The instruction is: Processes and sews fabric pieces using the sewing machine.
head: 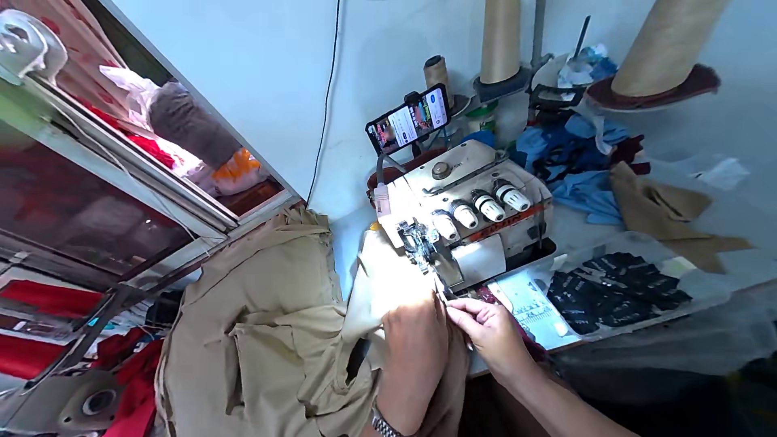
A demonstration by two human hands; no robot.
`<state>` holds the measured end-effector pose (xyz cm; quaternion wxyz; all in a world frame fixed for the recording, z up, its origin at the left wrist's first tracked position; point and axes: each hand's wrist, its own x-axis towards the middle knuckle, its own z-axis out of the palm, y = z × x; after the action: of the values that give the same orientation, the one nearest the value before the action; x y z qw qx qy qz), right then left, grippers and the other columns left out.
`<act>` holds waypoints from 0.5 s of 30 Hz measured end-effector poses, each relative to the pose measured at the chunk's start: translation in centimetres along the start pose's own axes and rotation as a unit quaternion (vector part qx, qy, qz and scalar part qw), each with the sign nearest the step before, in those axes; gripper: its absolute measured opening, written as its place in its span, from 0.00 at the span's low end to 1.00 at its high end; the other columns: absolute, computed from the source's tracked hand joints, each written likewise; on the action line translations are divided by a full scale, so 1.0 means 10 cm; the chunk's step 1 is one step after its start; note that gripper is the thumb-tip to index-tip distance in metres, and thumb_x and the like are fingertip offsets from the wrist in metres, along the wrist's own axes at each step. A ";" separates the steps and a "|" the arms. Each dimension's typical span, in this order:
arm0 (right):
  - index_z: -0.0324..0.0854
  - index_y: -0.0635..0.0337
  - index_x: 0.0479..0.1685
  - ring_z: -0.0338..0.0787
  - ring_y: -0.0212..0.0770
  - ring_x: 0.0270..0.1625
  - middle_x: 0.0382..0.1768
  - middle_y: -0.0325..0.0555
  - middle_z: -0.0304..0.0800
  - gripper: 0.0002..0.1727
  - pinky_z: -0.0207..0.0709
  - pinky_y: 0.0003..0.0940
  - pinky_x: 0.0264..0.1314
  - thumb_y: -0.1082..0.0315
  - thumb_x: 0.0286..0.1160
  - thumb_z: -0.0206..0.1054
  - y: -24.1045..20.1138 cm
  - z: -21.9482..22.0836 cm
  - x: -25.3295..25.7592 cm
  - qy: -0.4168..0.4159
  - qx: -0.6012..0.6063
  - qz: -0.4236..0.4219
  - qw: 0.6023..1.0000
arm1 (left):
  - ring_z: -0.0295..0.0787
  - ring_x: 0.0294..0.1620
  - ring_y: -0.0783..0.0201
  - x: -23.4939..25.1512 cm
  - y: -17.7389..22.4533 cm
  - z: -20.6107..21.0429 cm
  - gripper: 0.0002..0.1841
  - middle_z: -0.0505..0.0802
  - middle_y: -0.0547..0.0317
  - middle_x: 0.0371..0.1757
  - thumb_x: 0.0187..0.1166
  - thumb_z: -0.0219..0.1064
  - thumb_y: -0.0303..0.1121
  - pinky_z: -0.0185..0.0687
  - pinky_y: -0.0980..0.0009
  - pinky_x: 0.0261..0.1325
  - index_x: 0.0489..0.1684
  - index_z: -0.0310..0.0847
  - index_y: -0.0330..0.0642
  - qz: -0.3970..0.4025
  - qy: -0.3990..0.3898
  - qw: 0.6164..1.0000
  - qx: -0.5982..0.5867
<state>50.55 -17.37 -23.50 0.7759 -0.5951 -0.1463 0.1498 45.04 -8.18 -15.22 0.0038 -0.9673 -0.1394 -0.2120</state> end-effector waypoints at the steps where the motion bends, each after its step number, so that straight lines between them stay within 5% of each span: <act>1: 0.94 0.59 0.37 0.85 0.24 0.25 0.27 0.36 0.93 0.07 0.77 0.20 0.29 0.74 0.76 0.69 0.00 0.01 0.03 0.004 -0.008 -0.007 1.000 | 0.91 0.24 0.53 0.01 -0.01 0.04 0.09 0.89 0.54 0.18 0.78 0.69 0.33 0.84 0.55 0.28 0.32 0.94 0.42 0.001 0.019 1.000 -0.004; 8: 0.91 0.57 0.32 0.83 0.25 0.23 0.22 0.35 0.88 0.02 0.76 0.20 0.28 0.73 0.69 0.74 0.05 0.03 0.06 0.007 -0.038 -0.015 0.999 | 0.93 0.30 0.57 -0.13 -0.21 0.18 0.11 0.96 0.56 0.31 0.74 0.72 0.32 0.88 0.54 0.35 0.51 0.95 0.44 -0.006 0.048 0.993 -0.107; 12: 0.89 0.54 0.35 0.83 0.24 0.28 0.27 0.32 0.88 0.06 0.75 0.20 0.32 0.66 0.73 0.67 0.13 -0.04 -0.04 -0.027 -0.025 -0.026 0.999 | 0.91 0.28 0.67 -0.28 -0.36 0.19 0.08 0.94 0.62 0.27 0.68 0.69 0.33 0.86 0.65 0.32 0.34 0.94 0.44 -0.014 0.122 0.979 -0.164; 15: 0.85 0.55 0.38 0.86 0.30 0.33 0.29 0.37 0.86 0.08 0.81 0.26 0.38 0.66 0.80 0.60 0.16 -0.09 -0.09 -0.048 0.042 -0.034 0.997 | 0.85 0.33 0.74 -0.32 -0.51 0.22 0.08 0.89 0.64 0.31 0.75 0.67 0.34 0.83 0.75 0.41 0.34 0.91 0.42 -0.037 0.130 0.957 -0.255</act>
<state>49.99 -18.13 -25.35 0.7972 -0.5484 -0.1971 0.1576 41.80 -3.95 -18.80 -0.2326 -0.8944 -0.1147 -0.3645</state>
